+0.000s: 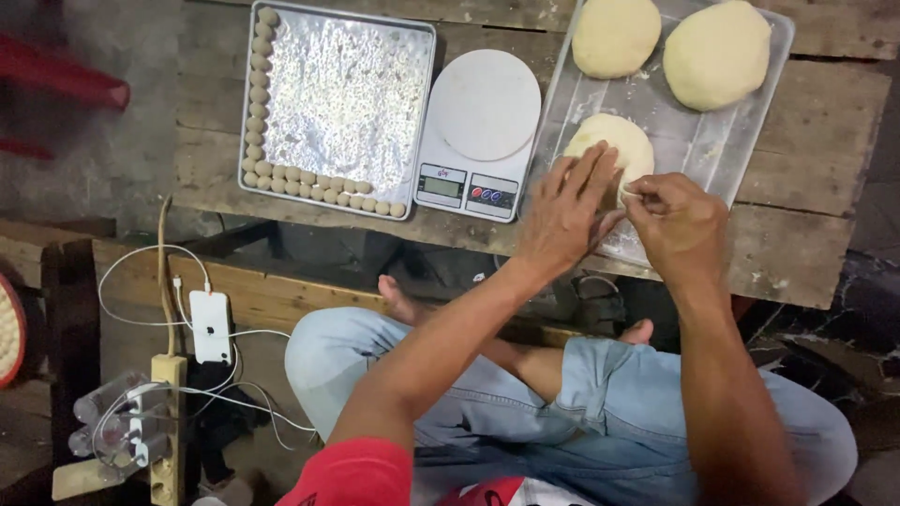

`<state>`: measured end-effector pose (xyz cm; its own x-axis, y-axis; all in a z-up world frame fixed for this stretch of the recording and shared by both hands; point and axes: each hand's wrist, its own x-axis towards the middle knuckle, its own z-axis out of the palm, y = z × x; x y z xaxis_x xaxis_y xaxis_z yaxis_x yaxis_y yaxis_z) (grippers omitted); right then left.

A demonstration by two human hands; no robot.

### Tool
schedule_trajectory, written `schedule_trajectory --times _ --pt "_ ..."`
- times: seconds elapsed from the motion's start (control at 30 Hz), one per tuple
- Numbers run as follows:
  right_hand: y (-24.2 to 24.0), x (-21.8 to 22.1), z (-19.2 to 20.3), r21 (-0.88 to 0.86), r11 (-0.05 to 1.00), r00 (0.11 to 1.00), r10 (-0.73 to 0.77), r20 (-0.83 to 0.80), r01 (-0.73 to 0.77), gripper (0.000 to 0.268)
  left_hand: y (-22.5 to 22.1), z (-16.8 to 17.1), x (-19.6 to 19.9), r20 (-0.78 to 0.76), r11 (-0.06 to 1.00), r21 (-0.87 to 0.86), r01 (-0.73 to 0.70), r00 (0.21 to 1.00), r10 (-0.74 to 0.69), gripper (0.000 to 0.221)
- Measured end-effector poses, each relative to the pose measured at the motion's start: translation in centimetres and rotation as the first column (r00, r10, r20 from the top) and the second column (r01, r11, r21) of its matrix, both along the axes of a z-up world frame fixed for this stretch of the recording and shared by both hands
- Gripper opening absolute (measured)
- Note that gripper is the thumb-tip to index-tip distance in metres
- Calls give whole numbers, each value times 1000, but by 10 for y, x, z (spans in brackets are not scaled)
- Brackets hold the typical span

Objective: Pinching off pieces of dough, weighing them on a scale, and rolling them into small balls before placing them on a tray.

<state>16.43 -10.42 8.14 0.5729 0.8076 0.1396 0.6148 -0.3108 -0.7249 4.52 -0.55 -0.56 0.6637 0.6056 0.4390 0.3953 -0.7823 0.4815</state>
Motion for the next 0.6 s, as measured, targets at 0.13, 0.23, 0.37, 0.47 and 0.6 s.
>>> schedule_trajectory --times 0.13,0.23,0.37,0.47,0.6 --pt "2 -2 -1 6 1000 1000 6 -19 -6 14 7 5 0 131 992 -62 107 987 -98 51" --pt "3 -5 3 44 999 1000 8 -10 -8 17 6 3 -1 151 979 -167 116 984 -91 44" --pt "1 -5 9 12 1000 1000 12 -12 -12 17 9 20 -7 216 964 -197 179 967 -136 24" --pt "-4 0 -3 -20 997 950 -76 -303 74 22 11 18 -11 194 967 -164 195 968 -162 21" --pt "-6 7 -16 -39 985 771 -156 -618 167 26 15 10 -11 115 979 -86 187 978 -176 23"
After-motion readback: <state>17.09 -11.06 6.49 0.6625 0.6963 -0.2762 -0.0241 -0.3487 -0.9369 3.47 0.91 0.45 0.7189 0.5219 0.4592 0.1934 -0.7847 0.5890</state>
